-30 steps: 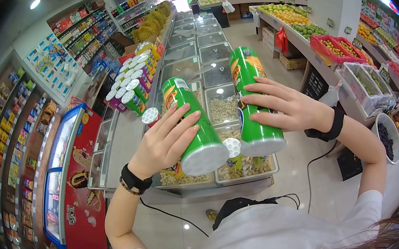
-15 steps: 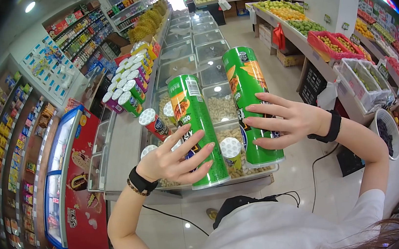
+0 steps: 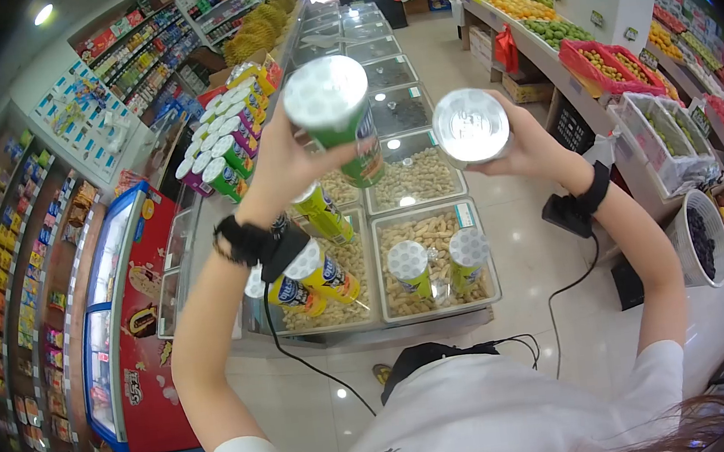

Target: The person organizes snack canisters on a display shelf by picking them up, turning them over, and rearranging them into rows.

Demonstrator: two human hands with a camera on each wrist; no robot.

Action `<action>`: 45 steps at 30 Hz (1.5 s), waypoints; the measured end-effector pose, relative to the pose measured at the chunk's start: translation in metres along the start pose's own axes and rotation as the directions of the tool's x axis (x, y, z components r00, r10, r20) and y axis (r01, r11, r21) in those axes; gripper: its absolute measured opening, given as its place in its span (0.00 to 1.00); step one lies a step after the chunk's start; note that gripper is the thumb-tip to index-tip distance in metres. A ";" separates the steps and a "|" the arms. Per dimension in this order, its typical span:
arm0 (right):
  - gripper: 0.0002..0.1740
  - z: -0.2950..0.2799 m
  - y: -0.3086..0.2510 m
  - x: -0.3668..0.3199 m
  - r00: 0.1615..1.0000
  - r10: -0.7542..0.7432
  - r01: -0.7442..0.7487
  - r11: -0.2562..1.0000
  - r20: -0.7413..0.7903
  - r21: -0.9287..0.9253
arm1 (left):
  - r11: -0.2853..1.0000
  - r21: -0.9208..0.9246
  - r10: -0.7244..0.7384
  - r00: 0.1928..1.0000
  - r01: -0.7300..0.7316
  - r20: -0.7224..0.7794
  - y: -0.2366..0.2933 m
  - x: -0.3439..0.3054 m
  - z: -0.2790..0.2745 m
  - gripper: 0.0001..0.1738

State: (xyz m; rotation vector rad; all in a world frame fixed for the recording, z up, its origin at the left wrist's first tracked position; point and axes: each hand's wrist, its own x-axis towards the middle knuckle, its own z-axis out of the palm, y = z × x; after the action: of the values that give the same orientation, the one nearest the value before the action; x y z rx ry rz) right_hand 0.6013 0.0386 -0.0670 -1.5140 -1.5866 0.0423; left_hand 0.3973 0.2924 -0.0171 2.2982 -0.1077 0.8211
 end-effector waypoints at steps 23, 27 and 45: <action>0.48 0.101 0.174 -0.094 0.867 0.496 -0.445 0.806 -0.036 0.389 | 0.749 -0.052 -0.561 0.673 0.661 0.483 -0.166 0.003 0.193 0.52; 0.51 0.116 0.185 -0.101 0.849 0.528 -0.467 0.772 -0.025 0.431 | 0.673 -0.085 -0.610 0.617 0.734 0.497 -0.182 -0.005 0.195 0.54; 0.49 0.145 0.200 -0.107 0.848 0.529 -0.489 0.784 0.000 0.382 | 0.627 -0.105 -0.612 0.572 0.772 0.546 -0.208 -0.029 0.191 0.46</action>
State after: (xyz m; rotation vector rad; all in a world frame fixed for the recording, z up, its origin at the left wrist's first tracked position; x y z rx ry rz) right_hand 0.6497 0.0787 -0.3286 -1.5656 -0.9679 0.5315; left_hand 0.5360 0.3258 -0.2624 1.8903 0.4267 -0.1825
